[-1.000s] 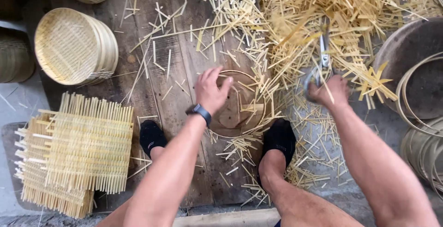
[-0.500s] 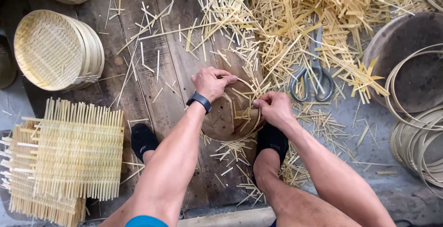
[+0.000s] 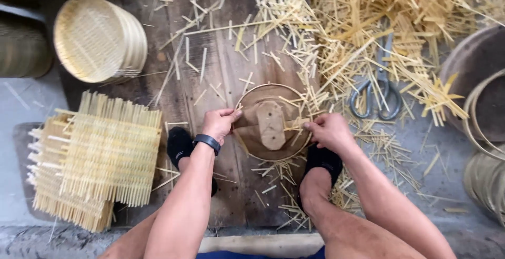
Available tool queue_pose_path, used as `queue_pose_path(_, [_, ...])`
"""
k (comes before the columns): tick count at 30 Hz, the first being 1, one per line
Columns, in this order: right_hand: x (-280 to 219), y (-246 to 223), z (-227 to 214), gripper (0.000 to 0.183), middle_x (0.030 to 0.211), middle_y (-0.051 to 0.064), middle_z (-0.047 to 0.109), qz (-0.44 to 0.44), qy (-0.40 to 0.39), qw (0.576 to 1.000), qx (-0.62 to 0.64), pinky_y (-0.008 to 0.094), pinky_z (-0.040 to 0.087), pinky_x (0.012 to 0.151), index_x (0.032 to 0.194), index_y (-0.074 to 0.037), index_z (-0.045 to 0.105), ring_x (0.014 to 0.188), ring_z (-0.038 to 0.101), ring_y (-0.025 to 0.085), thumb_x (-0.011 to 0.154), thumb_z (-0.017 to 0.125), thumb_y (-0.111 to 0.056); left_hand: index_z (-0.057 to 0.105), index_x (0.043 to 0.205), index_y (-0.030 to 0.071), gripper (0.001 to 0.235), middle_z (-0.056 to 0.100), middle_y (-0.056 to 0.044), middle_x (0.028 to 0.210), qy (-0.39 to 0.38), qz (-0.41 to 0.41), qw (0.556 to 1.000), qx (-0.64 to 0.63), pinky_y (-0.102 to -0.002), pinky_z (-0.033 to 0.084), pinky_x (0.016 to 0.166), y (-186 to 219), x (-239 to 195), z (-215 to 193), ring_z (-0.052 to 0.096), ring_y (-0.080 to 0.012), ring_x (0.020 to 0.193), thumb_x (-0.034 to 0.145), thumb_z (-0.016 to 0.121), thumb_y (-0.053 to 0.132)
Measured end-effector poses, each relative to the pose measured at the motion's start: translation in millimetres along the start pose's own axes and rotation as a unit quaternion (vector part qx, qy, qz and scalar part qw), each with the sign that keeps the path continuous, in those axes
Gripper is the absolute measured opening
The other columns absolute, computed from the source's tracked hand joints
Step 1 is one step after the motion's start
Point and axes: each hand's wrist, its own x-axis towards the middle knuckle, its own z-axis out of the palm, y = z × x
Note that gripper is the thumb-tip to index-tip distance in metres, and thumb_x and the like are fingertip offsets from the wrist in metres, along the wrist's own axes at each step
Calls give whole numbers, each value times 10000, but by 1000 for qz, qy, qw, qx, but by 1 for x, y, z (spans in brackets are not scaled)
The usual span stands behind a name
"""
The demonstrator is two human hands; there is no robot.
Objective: The person sits on the floor of a bamboo craft workshop and trims excess bamboo strips from the edges of round woven sieve mats. They lay each woven mat over a round wooden mold, cut off the overhanging strips with scissors, brush off clippings, and set the trimmed mat aside with a stack of finished mats.
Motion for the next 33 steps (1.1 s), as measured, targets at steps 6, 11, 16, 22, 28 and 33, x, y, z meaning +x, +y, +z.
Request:
queue_pose_path(6, [1,8,4,306,802,99,753,4,16,992,123,303,617,514,1000,26,746,623,727,141,875,785,-251,761,956,23,193,766,-105,862,-32,-166,979,-110,-330,547,613,6,2,10,687,-182,706,799,853,88])
queue_pose_path(11, [-8,-6,-6,287,894,153,740,-12,64,967,247,320,607,587,1031,46,733,722,702,211,885,788,-194,812,1042,-8,273,808,-97,934,33,-16,997,-73,-271,575,722,-12,1,19,723,-144,801,840,859,170])
queue_pose_path(16, [-10,3,14,201,901,130,763,28,-21,931,363,322,652,642,1000,46,714,753,759,202,886,717,-118,665,1153,63,229,741,-115,1093,-154,-190,865,-439,-355,643,747,13,-95,24,723,-231,933,948,621,156])
queue_pose_path(22, [3,21,47,259,855,207,734,6,9,951,309,350,634,579,1001,120,718,674,728,258,930,710,-129,599,1158,-36,251,744,-185,1079,-74,-223,882,-408,-400,649,755,-26,-106,68,739,-309,914,977,611,138])
queue_pose_path(28, [-25,-15,19,377,961,208,753,3,4,974,228,367,627,597,1147,69,674,805,745,274,945,693,-250,694,1116,-20,248,768,-163,997,-83,-75,976,-185,-374,612,650,14,-93,3,725,-313,848,955,677,167])
queue_pose_path(33, [-56,-54,1,737,1295,186,625,-121,-73,926,349,390,663,771,1476,-90,322,1111,700,271,882,666,-360,688,1238,-31,497,742,-224,1132,-85,384,918,-44,-410,560,848,100,-128,-20,713,-348,1035,910,757,336])
